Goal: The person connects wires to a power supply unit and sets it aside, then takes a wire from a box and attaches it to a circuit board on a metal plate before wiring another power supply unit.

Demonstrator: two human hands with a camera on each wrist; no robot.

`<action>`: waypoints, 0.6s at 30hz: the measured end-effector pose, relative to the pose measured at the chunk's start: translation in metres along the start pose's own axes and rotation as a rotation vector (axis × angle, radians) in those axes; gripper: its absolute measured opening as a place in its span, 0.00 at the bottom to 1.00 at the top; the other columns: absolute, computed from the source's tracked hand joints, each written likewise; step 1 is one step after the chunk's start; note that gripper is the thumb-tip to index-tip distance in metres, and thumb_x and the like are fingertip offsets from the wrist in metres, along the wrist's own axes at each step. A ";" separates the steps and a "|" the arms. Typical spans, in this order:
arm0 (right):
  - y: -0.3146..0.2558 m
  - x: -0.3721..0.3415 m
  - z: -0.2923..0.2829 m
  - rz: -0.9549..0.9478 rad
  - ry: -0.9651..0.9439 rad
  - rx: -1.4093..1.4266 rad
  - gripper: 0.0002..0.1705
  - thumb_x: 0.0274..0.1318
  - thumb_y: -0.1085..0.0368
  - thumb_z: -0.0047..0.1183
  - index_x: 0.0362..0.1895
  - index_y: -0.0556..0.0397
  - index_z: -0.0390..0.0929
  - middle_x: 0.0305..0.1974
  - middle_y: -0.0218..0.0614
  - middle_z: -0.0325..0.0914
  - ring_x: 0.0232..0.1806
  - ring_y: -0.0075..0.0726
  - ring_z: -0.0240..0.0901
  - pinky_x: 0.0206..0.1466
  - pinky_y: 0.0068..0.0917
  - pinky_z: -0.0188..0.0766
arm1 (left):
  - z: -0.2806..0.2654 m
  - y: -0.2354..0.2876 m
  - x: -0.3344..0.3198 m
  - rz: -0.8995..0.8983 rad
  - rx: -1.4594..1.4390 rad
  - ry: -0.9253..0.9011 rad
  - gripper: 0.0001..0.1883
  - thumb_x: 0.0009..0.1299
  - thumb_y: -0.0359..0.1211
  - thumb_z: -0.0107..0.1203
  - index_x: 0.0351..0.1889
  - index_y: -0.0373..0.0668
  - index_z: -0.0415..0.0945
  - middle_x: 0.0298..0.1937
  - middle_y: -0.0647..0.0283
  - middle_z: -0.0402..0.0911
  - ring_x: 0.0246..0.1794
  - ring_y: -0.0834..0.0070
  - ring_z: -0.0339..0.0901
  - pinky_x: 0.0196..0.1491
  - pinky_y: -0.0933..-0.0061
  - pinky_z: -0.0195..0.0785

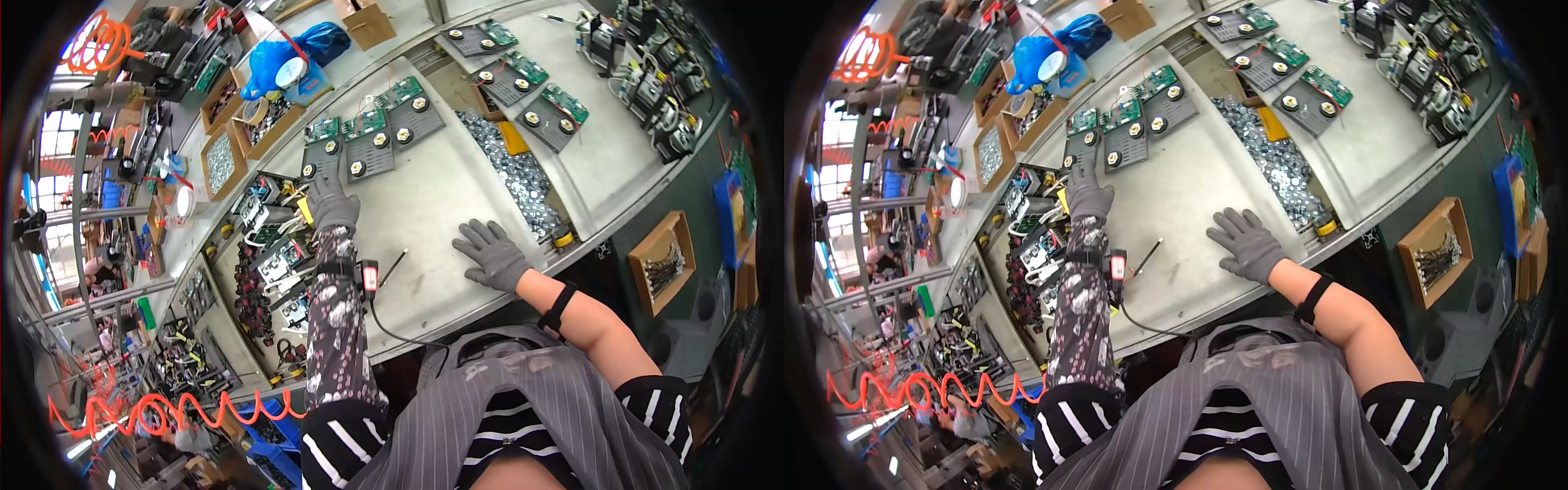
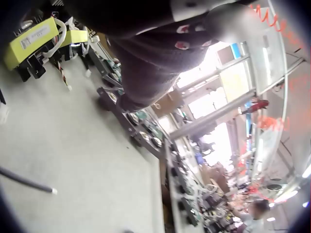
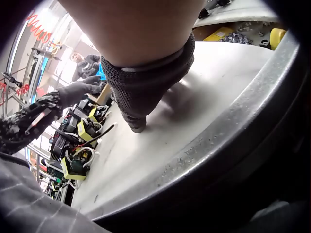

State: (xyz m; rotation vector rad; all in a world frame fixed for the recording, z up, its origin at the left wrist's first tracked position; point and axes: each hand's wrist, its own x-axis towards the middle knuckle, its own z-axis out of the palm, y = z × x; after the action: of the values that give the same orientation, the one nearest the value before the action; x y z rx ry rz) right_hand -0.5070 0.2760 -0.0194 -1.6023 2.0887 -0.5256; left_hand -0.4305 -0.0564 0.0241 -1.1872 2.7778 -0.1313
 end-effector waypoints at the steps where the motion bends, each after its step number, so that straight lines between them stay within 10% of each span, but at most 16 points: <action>1: 0.001 -0.001 0.002 0.009 -0.002 -0.006 0.38 0.53 0.47 0.52 0.67 0.43 0.62 0.71 0.43 0.53 0.74 0.48 0.42 0.75 0.47 0.37 | 0.008 -0.004 0.006 -0.055 0.015 -0.044 0.40 0.56 0.43 0.60 0.68 0.52 0.58 0.67 0.52 0.62 0.70 0.55 0.55 0.69 0.53 0.48; 6: 0.013 0.016 -0.016 -0.083 -0.002 -0.039 0.29 0.53 0.50 0.53 0.59 0.46 0.70 0.64 0.42 0.63 0.68 0.49 0.54 0.70 0.46 0.51 | 0.018 -0.005 0.019 -0.007 0.088 -0.039 0.35 0.59 0.42 0.57 0.67 0.57 0.61 0.61 0.55 0.70 0.68 0.58 0.59 0.68 0.51 0.50; 12: 0.070 0.135 -0.069 0.075 0.609 -0.015 0.21 0.55 0.53 0.54 0.50 0.49 0.74 0.50 0.45 0.73 0.52 0.50 0.69 0.53 0.42 0.67 | 0.022 -0.002 0.024 0.123 0.024 -0.008 0.25 0.57 0.43 0.62 0.53 0.56 0.70 0.46 0.64 0.78 0.53 0.62 0.73 0.60 0.55 0.57; 18: 0.107 0.228 -0.068 0.619 0.549 0.351 0.25 0.57 0.49 0.51 0.52 0.54 0.73 0.44 0.53 0.77 0.47 0.56 0.74 0.54 0.43 0.67 | 0.027 -0.007 0.033 0.084 -0.047 0.086 0.16 0.59 0.42 0.62 0.44 0.54 0.75 0.38 0.61 0.80 0.44 0.61 0.77 0.46 0.59 0.68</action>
State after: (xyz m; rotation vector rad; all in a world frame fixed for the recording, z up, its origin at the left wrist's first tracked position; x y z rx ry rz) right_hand -0.6808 0.0840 -0.0497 -0.5940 2.5284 -1.1055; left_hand -0.4447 -0.0859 -0.0047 -1.0983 2.9160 -0.1126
